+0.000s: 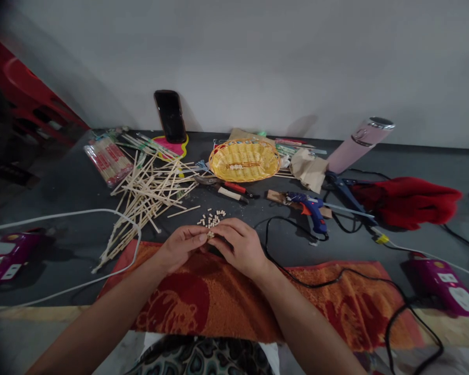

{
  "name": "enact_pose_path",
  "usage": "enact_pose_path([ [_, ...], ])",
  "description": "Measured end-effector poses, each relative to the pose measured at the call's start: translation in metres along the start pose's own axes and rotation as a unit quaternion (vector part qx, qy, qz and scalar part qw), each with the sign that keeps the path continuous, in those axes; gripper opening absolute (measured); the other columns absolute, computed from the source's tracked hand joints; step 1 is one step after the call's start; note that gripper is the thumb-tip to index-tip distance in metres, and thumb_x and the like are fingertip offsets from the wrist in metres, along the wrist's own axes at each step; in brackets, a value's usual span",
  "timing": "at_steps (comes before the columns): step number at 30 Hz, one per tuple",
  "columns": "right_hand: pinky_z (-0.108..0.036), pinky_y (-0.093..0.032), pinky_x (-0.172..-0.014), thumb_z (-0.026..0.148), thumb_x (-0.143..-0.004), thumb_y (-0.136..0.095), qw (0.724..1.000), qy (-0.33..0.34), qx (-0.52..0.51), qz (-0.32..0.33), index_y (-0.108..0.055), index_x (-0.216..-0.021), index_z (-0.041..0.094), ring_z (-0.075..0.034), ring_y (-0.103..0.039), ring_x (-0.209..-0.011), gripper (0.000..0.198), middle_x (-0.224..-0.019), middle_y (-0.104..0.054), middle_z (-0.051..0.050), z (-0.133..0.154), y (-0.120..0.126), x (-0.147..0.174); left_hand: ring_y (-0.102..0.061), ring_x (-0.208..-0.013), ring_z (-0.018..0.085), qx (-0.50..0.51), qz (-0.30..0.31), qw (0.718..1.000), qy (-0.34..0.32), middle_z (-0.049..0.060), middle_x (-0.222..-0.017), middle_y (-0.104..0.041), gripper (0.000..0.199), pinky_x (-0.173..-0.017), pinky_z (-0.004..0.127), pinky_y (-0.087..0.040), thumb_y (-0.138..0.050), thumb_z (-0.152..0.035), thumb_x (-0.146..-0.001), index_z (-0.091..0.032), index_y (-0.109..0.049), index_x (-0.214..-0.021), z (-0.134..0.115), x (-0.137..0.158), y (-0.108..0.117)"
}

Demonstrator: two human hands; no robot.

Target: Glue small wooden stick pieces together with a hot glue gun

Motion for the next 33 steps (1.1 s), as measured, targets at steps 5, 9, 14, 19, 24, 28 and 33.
enact_pose_path([
  [5, -0.032, -0.053, -0.083, 0.016, -0.083, -0.064, 1.0, 0.001, -0.014, 0.006, -0.061, -0.111, 0.021, -0.017, -0.061, -0.094, 0.029, -0.1, -0.064, -0.008, 0.0006, -0.0014, 0.0012, -0.044, -0.06, 0.01, -0.007, -0.011, 1.0, 0.0, 0.0, -0.065, -0.057, 0.027, -0.061, 0.024, -0.033, -0.068, -0.039, -0.076, -0.014, -0.073, -0.083, 0.0019, -0.0007, 0.0014],
  [9, -0.033, -0.054, -0.083, 0.015, -0.084, -0.062, 1.0, -0.005, -0.018, 0.004, -0.062, -0.11, 0.021, -0.017, -0.061, -0.093, 0.027, -0.1, -0.065, -0.008, 0.0, -0.0022, 0.0012, -0.043, -0.06, 0.01, -0.008, -0.01, 1.0, -0.002, 0.001, -0.066, -0.057, 0.029, -0.06, 0.024, -0.032, -0.067, -0.04, -0.077, -0.013, -0.072, -0.088, 0.0025, -0.0012, 0.0013],
  [14, -0.032, -0.055, -0.08, 0.019, -0.086, -0.062, 1.0, 0.005, -0.006, -0.001, -0.064, -0.107, 0.021, -0.017, -0.063, -0.089, 0.022, -0.096, -0.066, -0.007, -0.0004, -0.002, 0.0007, -0.042, -0.061, 0.009, -0.01, 0.0, 1.0, -0.009, -0.001, -0.065, -0.053, 0.024, -0.059, 0.023, -0.031, -0.066, -0.037, -0.079, -0.013, -0.07, -0.082, -0.0015, -0.0013, -0.0001],
  [19, -0.032, -0.055, -0.08, 0.021, -0.086, -0.062, 1.0, 0.005, 0.004, 0.004, -0.065, -0.105, 0.021, -0.017, -0.063, -0.088, 0.019, -0.095, -0.067, -0.007, -0.0009, -0.0028, 0.0006, -0.042, -0.062, 0.009, -0.011, 0.0, 1.0, -0.016, -0.002, -0.062, -0.05, 0.026, -0.061, 0.023, -0.03, -0.066, -0.036, -0.079, -0.013, -0.064, -0.069, -0.0062, -0.0008, -0.0014],
  [24, -0.031, -0.055, -0.081, 0.021, -0.088, -0.058, 1.0, -0.008, -0.01, 0.003, -0.065, -0.104, 0.022, -0.017, -0.063, -0.089, 0.018, -0.094, -0.067, -0.007, -0.0017, -0.0046, 0.0006, -0.042, -0.062, 0.009, -0.012, -0.007, 1.0, -0.021, -0.002, -0.062, -0.052, 0.025, -0.061, 0.024, -0.03, -0.067, -0.036, -0.077, -0.012, -0.067, -0.071, -0.0071, -0.0005, -0.0016],
  [28, -0.032, -0.054, -0.081, 0.019, -0.088, -0.057, 1.0, -0.018, -0.019, 0.009, -0.065, -0.105, 0.021, -0.017, -0.062, -0.09, 0.018, -0.094, -0.066, -0.007, -0.0035, -0.0069, 0.0013, -0.042, -0.061, 0.009, -0.016, -0.014, 1.0, -0.021, -0.002, -0.062, -0.052, 0.026, -0.06, 0.024, -0.031, -0.068, -0.038, -0.076, -0.012, -0.067, -0.07, -0.0063, -0.0005, -0.0008],
  [33, -0.032, -0.054, -0.082, 0.02, -0.089, -0.057, 0.999, -0.022, -0.028, 0.011, -0.064, -0.108, 0.022, -0.017, -0.062, -0.091, 0.02, -0.097, -0.066, -0.007, -0.0038, -0.0057, 0.0006, -0.044, -0.06, 0.009, 0.003, -0.015, 1.0, -0.001, -0.001, -0.063, -0.054, 0.026, -0.06, 0.023, -0.033, -0.069, -0.038, -0.075, -0.012, -0.069, -0.074, -0.0044, -0.0004, -0.0007],
])
Point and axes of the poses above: each hand's wrist, its own x-axis away from the middle knuckle, its own y-axis out of the back of the hand, z = x × y, the point moved 7 cm from there along -x, towards the middle knuckle
